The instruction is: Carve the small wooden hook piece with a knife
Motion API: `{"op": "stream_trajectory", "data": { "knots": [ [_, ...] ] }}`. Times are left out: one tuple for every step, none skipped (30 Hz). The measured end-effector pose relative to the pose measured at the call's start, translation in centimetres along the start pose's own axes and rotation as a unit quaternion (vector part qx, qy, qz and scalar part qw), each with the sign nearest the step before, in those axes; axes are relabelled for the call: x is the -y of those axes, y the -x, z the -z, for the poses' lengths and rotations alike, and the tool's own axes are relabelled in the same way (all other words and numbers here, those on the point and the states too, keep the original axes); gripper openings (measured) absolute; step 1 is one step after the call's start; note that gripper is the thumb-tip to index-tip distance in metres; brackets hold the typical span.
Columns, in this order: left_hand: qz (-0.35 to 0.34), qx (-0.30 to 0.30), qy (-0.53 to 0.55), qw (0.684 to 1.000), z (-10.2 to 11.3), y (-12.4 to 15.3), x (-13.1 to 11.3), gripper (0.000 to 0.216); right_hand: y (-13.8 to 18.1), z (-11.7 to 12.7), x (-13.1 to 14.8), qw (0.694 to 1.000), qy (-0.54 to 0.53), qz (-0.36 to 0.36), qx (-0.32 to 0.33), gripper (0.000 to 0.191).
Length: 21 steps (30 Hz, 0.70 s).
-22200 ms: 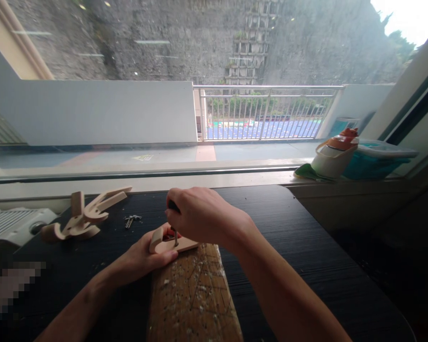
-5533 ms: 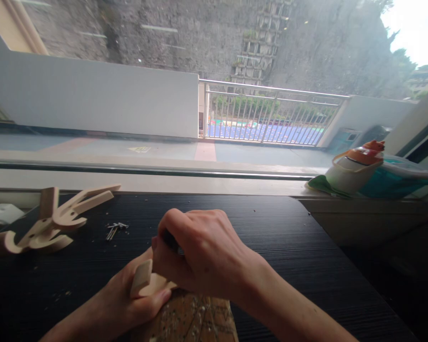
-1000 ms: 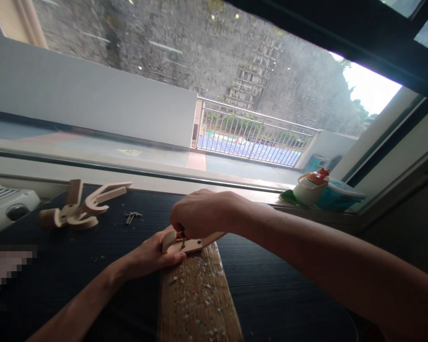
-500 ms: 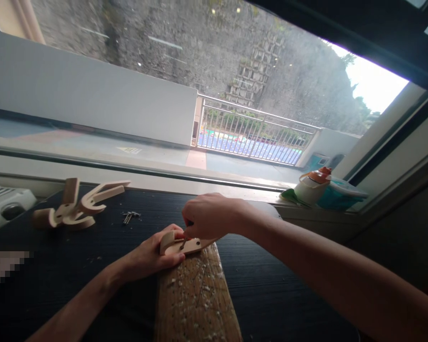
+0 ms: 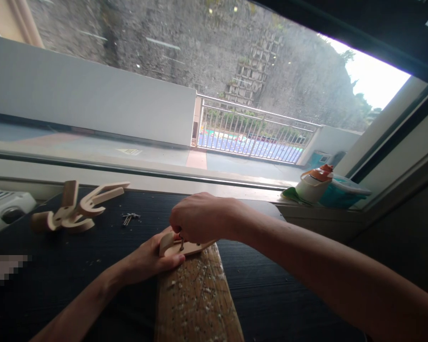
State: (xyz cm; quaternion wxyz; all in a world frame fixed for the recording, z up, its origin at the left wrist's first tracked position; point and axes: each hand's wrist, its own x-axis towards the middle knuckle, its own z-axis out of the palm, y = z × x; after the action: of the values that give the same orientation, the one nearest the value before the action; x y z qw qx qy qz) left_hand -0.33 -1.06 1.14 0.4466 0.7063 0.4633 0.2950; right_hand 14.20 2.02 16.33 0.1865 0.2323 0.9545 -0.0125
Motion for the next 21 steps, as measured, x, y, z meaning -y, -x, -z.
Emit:
{"op": "stream_trajectory", "data": {
  "knots": [
    [-0.001,0.0,0.0,1.0,0.0,0.0,0.0,0.037,-0.1,-0.2,-0.2,1.0,-0.003,-0.003,-0.009,0.023],
    [-0.002,0.0,0.0,1.0,0.0,0.0,0.1,0.036,-0.1,-0.5,-0.4,1.0,-0.007,-0.007,-0.018,0.024],
    [-0.002,0.0,0.001,1.0,-0.1,0.0,0.1,0.035,-0.1,-0.7,-0.6,0.999,-0.011,-0.012,-0.027,0.024],
    [0.0,0.0,0.003,1.0,-0.1,-0.1,0.1,0.034,0.0,-0.8,-0.8,0.999,-0.017,-0.017,-0.034,0.024],
    [0.005,0.0,0.006,1.0,-0.1,-0.1,0.2,0.034,0.1,-0.9,-0.9,0.999,-0.024,-0.025,-0.038,0.025],
    [0.009,0.001,0.01,1.0,-0.1,-0.1,0.2,0.033,0.3,-1.0,-1.0,0.998,-0.029,-0.031,-0.04,0.025],
    [0.012,0.003,0.013,1.0,-0.1,-0.2,0.2,0.034,0.4,-1.0,-1.0,0.998,-0.032,-0.038,-0.039,0.025],
    [0.014,0.005,0.015,1.0,-0.1,-0.2,0.2,0.034,0.5,-1.0,-0.9,0.998,-0.03,-0.045,-0.037,0.026],
    [0.015,0.005,0.016,1.0,-0.1,-0.2,0.2,0.035,0.5,-0.9,-0.8,0.998,-0.023,-0.052,-0.036,0.026],
    [0.015,0.005,0.015,1.0,-0.1,-0.1,0.1,0.035,0.6,-0.9,-0.7,0.998,-0.013,-0.06,-0.033,0.027],
    [0.016,0.005,0.014,1.0,-0.1,-0.1,0.1,0.036,0.6,-0.8,-0.5,0.997,-0.001,-0.07,-0.029,0.028],
    [0.016,0.004,0.011,1.0,-0.1,-0.1,0.0,0.035,0.7,-0.7,-0.4,0.997,0.01,-0.079,-0.024,0.028],
    [0.015,0.004,0.008,1.0,-0.1,-0.1,0.0,0.035,0.7,-0.6,-0.3,0.996,0.02,-0.087,-0.021,0.028],
    [0.013,0.003,0.003,1.0,-0.1,0.0,-0.1,0.034,0.8,-0.5,-0.2,0.995,0.027,-0.091,-0.02,0.028],
    [0.01,0.002,-0.002,1.0,-0.1,0.0,-0.2,0.034,0.9,-0.3,-0.2,0.995,0.03,-0.088,-0.022,0.027],
    [0.007,0.0,-0.007,1.0,-0.1,0.0,-0.2,0.033,1.0,-0.2,-0.2,0.996,0.029,-0.08,-0.028,0.027],
    [0.006,0.0,-0.009,1.0,-0.1,0.0,-0.2,0.033,1.1,0.0,-0.1,0.997,0.027,-0.069,-0.037,0.027],
    [0.007,0.003,-0.008,1.0,-0.1,0.0,-0.3,0.033,1.1,0.2,-0.1,0.997,0.023,-0.056,-0.046,0.026],
    [0.008,0.005,-0.005,1.0,-0.1,0.0,-0.3,0.034,1.2,0.4,-0.1,0.998,0.02,-0.043,-0.05,0.023],
    [0.009,0.007,-0.001,1.0,-0.1,0.0,-0.3,0.035,1.2,0.5,-0.1,0.998,0.018,-0.031,-0.051,0.021],
    [0.008,0.006,0.003,1.0,0.0,0.0,-0.3,0.035,1.1,0.6,-0.1,0.999,0.018,-0.021,-0.047,0.02]
  ]
}}
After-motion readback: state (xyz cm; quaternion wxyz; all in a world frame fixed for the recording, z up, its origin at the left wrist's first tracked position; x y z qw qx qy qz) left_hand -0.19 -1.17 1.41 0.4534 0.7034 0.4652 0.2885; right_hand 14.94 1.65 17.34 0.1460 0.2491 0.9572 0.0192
